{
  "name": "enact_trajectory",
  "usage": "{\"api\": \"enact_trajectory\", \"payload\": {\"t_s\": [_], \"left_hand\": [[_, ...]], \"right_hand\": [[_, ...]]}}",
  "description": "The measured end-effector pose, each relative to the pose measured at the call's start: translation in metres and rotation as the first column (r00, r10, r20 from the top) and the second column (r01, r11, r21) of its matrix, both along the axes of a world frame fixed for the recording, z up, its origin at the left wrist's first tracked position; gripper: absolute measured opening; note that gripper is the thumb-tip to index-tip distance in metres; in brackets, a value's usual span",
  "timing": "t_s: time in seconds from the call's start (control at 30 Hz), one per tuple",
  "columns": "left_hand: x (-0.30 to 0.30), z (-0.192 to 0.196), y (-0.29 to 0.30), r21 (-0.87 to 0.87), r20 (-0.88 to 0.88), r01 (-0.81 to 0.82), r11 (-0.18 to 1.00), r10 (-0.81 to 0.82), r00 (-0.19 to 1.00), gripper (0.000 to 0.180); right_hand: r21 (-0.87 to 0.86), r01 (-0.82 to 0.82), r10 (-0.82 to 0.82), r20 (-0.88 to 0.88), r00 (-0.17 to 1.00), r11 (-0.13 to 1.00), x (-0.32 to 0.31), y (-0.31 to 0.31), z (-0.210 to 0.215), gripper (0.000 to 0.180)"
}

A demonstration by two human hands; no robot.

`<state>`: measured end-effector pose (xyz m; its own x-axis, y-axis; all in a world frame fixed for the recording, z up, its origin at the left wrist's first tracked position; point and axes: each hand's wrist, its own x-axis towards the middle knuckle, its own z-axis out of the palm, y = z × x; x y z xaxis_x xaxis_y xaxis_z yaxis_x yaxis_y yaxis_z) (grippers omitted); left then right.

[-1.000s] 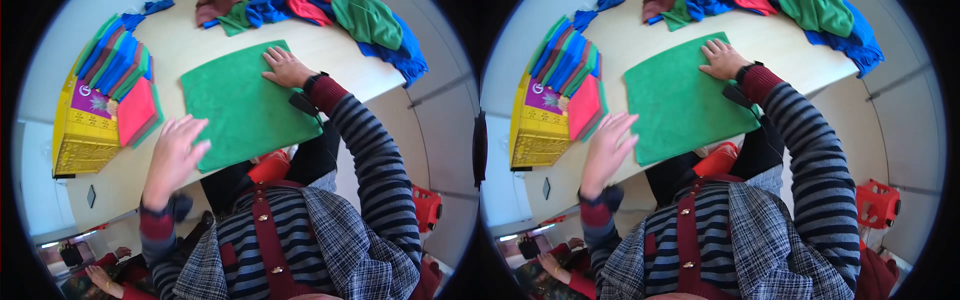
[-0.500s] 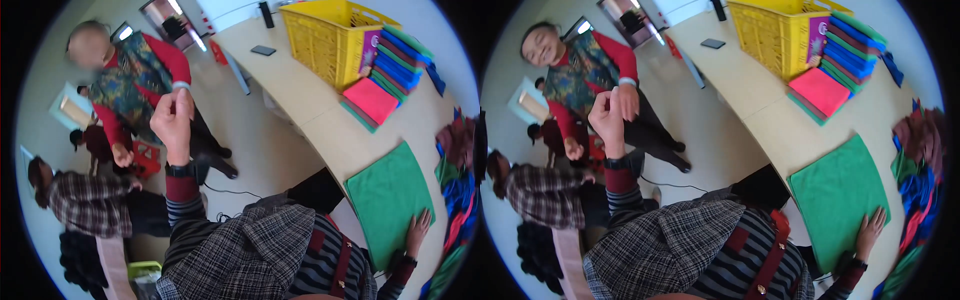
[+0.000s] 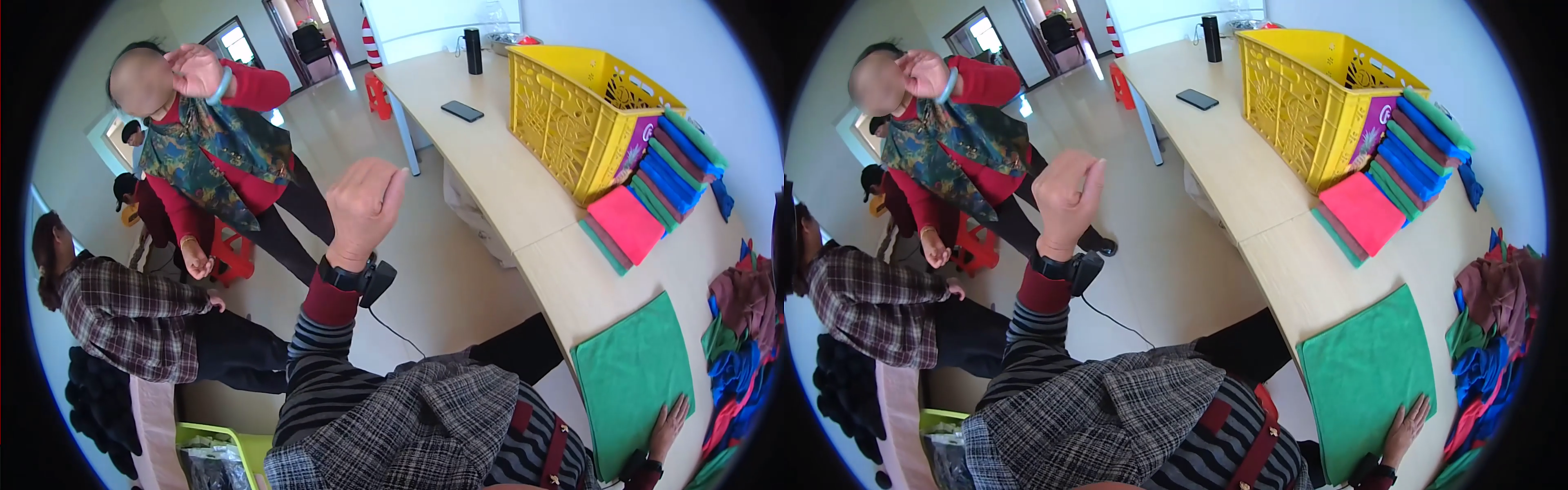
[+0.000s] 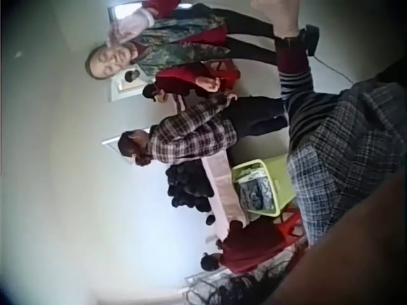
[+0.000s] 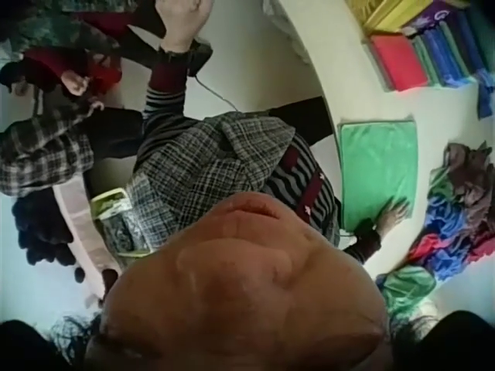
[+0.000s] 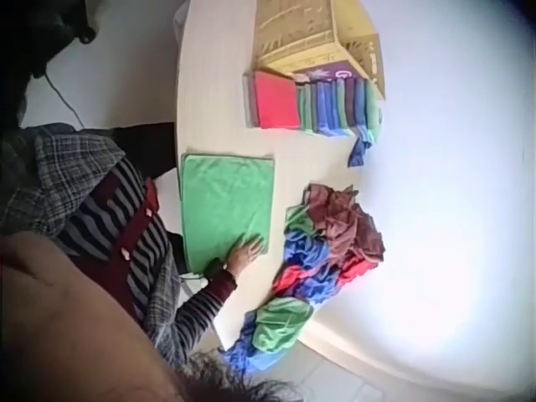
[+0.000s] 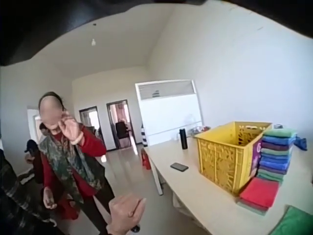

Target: The person folds a red cloth by hand on a table, places it on a stack, and then spreads and folds a green cloth. They place the green cloth on the stack and pick up another red cloth to begin folding it.

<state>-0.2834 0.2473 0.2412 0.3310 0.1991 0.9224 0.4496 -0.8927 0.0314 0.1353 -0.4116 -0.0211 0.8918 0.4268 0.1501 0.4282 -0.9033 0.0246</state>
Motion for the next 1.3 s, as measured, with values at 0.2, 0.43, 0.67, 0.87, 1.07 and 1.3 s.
{"api": "enact_trajectory", "payload": {"t_s": [0.2, 0.43, 0.67, 0.87, 1.07, 1.3], "left_hand": [[-0.029, 0.116, 0.020, 0.599, 0.201, -0.288, 0.747, 0.207, 0.957, 0.017], [-0.047, 0.084, 0.097, 0.444, 0.376, -0.548, 0.709, 0.408, 0.832, 0.025], [-0.058, -0.261, 0.137, -0.761, -0.606, -0.312, 0.569, -0.451, 0.656, 0.060], [0.026, -0.253, 0.056, -0.726, -0.652, -0.209, 0.655, -0.561, 0.510, 0.047], [0.096, -0.172, -0.027, -0.777, -0.432, 0.155, 0.610, -0.696, 0.574, 0.039], [0.137, -0.185, -0.094, -0.797, -0.438, 0.250, 0.549, -0.812, 0.387, 0.035]], "right_hand": [[-0.018, 0.025, -0.025, 0.025, 0.999, 1.000, 0.001, -0.023, -0.008, 0.060], [-0.380, -0.140, 0.264, 0.296, 0.918, 0.914, -0.008, -0.030, -0.003, 0.054], [-0.172, 0.052, -0.045, 0.049, 0.998, 0.984, -0.029, 0.004, 0.024, 0.060], [0.001, 0.100, -0.100, -0.020, 0.995, 0.995, -0.003, -0.017, -0.012, 0.059], [0.030, 0.103, -0.104, 0.036, 0.994, 0.994, -0.009, -0.006, -0.006, 0.060], [0.071, 0.041, -0.049, 0.103, 0.993, 0.997, -0.019, -0.002, -0.001, 0.059]]}}
